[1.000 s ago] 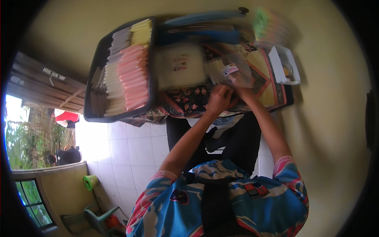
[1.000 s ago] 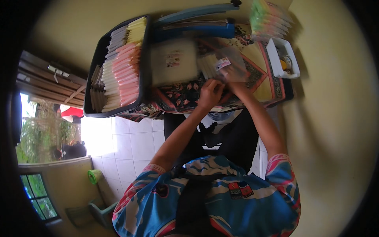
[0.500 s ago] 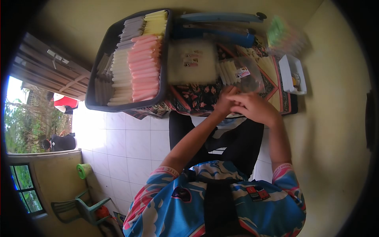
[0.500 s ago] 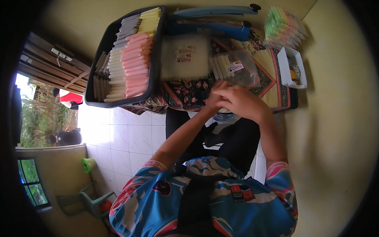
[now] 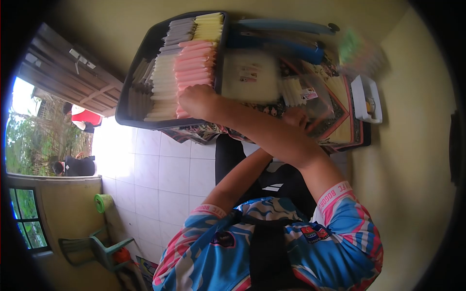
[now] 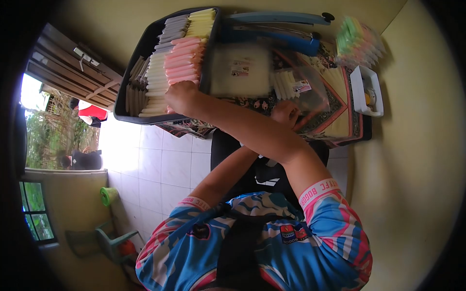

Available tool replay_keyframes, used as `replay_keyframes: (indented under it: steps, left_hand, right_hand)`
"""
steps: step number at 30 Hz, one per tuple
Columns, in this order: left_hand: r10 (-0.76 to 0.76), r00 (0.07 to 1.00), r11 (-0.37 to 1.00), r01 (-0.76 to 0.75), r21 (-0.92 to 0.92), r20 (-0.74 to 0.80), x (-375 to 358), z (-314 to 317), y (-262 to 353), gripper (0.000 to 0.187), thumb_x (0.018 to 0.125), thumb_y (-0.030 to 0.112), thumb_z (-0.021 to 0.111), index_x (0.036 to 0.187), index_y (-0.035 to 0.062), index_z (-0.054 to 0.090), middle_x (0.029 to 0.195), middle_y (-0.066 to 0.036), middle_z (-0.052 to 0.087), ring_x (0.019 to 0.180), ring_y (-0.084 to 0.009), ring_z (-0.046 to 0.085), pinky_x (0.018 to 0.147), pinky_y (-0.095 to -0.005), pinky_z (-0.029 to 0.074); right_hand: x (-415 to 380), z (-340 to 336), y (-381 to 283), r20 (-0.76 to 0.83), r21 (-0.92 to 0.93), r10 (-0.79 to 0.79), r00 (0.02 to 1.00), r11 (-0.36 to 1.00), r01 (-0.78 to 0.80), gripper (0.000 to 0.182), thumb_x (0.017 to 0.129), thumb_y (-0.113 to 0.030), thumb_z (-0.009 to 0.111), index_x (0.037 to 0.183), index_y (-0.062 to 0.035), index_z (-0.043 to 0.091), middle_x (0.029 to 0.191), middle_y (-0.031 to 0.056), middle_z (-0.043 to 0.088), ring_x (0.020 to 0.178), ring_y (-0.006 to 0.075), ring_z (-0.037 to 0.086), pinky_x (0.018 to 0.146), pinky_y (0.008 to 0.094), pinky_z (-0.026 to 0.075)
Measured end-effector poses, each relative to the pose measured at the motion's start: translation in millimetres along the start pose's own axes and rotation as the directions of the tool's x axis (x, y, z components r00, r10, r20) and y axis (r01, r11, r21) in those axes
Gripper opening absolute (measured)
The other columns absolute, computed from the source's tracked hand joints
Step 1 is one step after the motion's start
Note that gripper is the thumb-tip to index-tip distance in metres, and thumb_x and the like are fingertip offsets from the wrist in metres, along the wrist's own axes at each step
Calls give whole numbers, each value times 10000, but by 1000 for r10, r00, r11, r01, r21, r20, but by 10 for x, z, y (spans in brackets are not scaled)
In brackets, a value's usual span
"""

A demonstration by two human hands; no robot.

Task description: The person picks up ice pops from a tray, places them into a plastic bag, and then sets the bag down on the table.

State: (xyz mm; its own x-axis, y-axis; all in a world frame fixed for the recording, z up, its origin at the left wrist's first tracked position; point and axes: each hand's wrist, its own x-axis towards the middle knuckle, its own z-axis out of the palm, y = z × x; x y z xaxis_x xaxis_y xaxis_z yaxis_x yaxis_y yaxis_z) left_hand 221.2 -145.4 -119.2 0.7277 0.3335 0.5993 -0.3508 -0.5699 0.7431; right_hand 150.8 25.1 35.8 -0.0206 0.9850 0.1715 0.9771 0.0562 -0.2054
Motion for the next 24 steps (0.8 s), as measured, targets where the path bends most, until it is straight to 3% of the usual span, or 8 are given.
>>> replay_keyframes:
  steps: [4, 7, 10, 13, 16, 19, 22, 24]
  left_hand:
    - [-21, 999, 1000, 21, -2, 36, -11, -14, -5, 117, 762, 55, 679, 842, 24, 599, 818, -141, 594, 788, -347, 596, 701, -433, 466]
    - [-11, 999, 1000, 11, -3, 30, 5, -39, 48, 120, 752, 49, 676, 838, 23, 596, 827, -146, 590, 786, -354, 593, 699, -438, 465]
    - [-9, 999, 1000, 9, -2, 32, 17, -79, 89, 121, 746, 45, 672, 836, 23, 595, 836, -149, 588, 784, -355, 591, 699, -440, 465]
    - [1, 1000, 1000, -1, 22, 19, 12, -52, 66, 128, 741, 51, 674, 837, 21, 595, 837, -150, 587, 784, -353, 591, 696, -438, 466]
    - [3, 999, 1000, -3, -1, 36, -1, -19, -5, 142, 748, 75, 686, 842, 21, 595, 848, -144, 590, 791, -348, 593, 697, -435, 468]
    - [-14, 997, 998, 10, 55, 81, 4, -115, 123, 156, 776, 111, 693, 868, 32, 593, 860, -123, 594, 803, -326, 600, 705, -429, 473]
    - [-20, 988, 972, -17, 234, 155, -9, -89, 101, 212, 803, 152, 701, 957, 45, 604, 926, -110, 623, 864, -307, 618, 737, -417, 481]
    - [86, 986, 943, -128, 308, 146, -85, 29, -52, 284, 808, 174, 708, 1040, 44, 606, 1000, -117, 643, 927, -312, 625, 758, -414, 488]
  right_hand:
    - [97, -16, 74, 116, -13, -27, 993, 1000, 29, 236, 809, -271, 692, 880, -51, 741, 904, 141, 724, 886, 288, 711, 773, 415, 565]
    - [27, -53, 86, 93, 173, -44, 995, 985, 27, 242, 842, -265, 666, 864, -33, 733, 885, 173, 713, 868, 309, 708, 765, 416, 561]
    - [36, 41, 127, -39, 174, -30, 999, 984, 36, 257, 852, -267, 660, 829, -18, 720, 876, 193, 703, 846, 330, 702, 767, 426, 554]
    - [41, 51, 178, -46, 264, -16, 999, 964, 27, 155, 742, -96, 678, 885, -37, 676, 874, 167, 695, 878, 359, 669, 774, 419, 534]
    - [14, -99, 181, 27, 306, -10, 1000, 952, 2, 146, 746, -97, 689, 865, -24, 645, 826, 164, 679, 797, 345, 658, 771, 414, 528]
    - [2, -218, 346, -32, 467, -20, 999, 884, 33, 126, 799, -73, 679, 902, -21, 627, 863, 145, 684, 734, 283, 650, 756, 381, 540]
    - [-230, -471, 478, -116, 947, 33, 993, 304, 100, 147, 864, -62, 660, 997, -10, 625, 977, 132, 676, 778, 223, 657, 761, 342, 554]
    - [-511, -647, 554, -85, 996, 136, 987, 48, 79, 196, 892, -39, 635, 1079, 8, 603, 1068, 150, 655, 835, 219, 662, 769, 337, 561]
